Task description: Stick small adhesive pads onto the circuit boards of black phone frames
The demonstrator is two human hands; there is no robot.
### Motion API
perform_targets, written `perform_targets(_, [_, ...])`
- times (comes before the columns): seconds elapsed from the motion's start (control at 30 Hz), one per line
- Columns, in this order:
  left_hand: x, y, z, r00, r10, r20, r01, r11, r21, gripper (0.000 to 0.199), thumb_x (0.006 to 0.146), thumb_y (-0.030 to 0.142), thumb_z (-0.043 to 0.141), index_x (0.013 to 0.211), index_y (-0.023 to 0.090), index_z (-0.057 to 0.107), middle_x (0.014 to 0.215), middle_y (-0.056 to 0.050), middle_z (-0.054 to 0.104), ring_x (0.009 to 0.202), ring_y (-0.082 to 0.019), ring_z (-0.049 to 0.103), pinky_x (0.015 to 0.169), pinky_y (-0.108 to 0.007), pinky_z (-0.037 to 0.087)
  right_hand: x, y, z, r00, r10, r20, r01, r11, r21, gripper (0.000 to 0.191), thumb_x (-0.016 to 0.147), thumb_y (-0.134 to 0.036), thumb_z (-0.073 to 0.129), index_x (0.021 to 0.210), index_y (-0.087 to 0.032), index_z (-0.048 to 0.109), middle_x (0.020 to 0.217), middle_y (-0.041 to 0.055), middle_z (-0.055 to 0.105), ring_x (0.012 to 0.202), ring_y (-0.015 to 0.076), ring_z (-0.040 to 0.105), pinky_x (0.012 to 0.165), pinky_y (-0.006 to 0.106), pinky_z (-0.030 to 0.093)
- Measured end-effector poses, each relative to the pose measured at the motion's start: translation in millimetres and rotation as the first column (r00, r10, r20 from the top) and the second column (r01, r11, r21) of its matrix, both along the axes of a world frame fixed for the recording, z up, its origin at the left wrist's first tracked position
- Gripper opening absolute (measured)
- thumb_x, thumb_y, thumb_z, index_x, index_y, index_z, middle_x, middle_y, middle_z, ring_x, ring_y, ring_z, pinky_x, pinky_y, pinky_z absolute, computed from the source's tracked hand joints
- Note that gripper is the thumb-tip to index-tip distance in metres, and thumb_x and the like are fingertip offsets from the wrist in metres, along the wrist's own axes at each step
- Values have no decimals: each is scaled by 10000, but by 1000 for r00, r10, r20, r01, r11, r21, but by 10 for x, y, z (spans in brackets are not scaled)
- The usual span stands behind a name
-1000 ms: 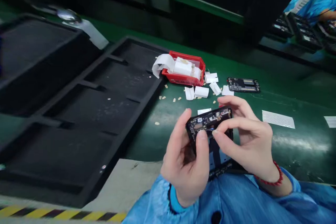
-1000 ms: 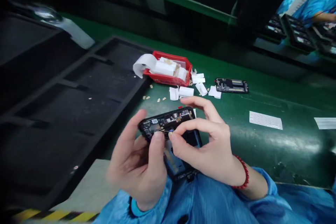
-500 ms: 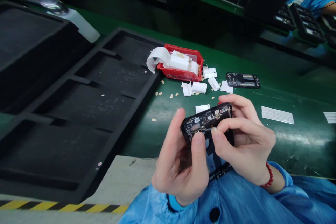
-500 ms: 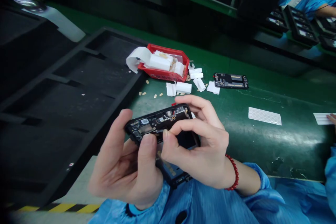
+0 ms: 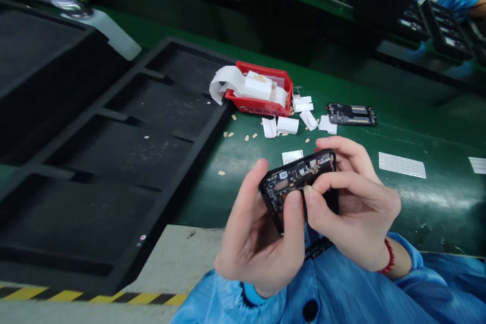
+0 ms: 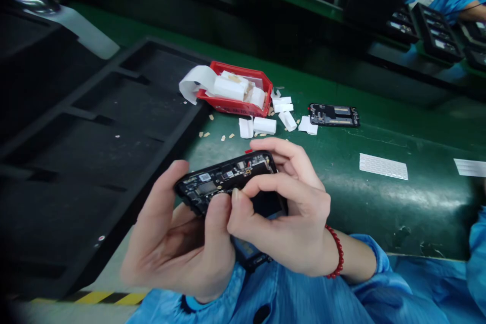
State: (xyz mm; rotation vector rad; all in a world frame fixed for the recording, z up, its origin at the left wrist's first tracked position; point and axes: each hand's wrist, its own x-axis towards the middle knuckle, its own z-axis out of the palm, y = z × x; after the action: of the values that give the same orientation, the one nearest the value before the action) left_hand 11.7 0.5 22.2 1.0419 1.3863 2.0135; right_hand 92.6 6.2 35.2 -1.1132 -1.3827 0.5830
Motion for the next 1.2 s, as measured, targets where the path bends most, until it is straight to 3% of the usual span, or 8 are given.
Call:
perform_targets(0.27, [-13, -26, -26, 1000, 2, -31, -4, 999, -54, 528, 700, 4, 770, 1123, 321, 781, 888, 100, 816, 644, -96, 762, 677, -121, 636, 30, -14, -15, 999, 42, -26, -42, 999, -9, 142, 765, -11, 734, 742, -148, 710, 1204, 108, 650, 902, 150, 709, 847, 322, 614])
perform_targets(0.6, [-51, 3, -61, 995, 18, -95, -18, 1000, -4, 393, 801, 95, 781, 1158, 261, 764, 848, 36, 819, 608, -128, 757, 617, -190, 650, 80, 0, -27, 992, 93, -87, -95, 995, -14, 170, 786, -16, 726, 804, -184, 742, 1224, 100, 682, 949, 183, 723, 876, 380, 621])
perform_targets(0.8, [-47, -27, -39, 995, 17, -100, -20, 1000, -23, 420, 798, 69, 765, 1173, 256, 760, 862, 33, 822, 625, -130, 762, 628, -189, 651, 75, 38, -20, 989, 94, -116, -98, 995, -31, 175, 772, -44, 763, 815, -205, 708, 1053, 62, 713, 1034, 202, 704, 850, 344, 617])
perform_targets(1.0, [-71, -2, -71, 990, 26, -142, -38, 996, -79, 401, 783, 88, 776, 1157, 231, 768, 802, 35, 814, 574, -113, 741, 606, -172, 633, 71, 70, -86, 980, 76, -183, -102, 985, -140, 184, 782, -63, 778, 748, -202, 661, 1042, 24, 665, 997, 136, 668, 847, 261, 571])
perform_targets(1.2, [-87, 24, -132, 998, -64, 11, 64, 993, -95, 322, 836, 159, 725, 1153, 185, 773, 929, -28, 824, 710, -183, 782, 639, -248, 658, 156, 182, -145, 944, 145, -297, -206, 960, -187, 115, 818, -113, 728, 765, -193, 665, 1071, 45, 672, 994, 150, 683, 880, 299, 595])
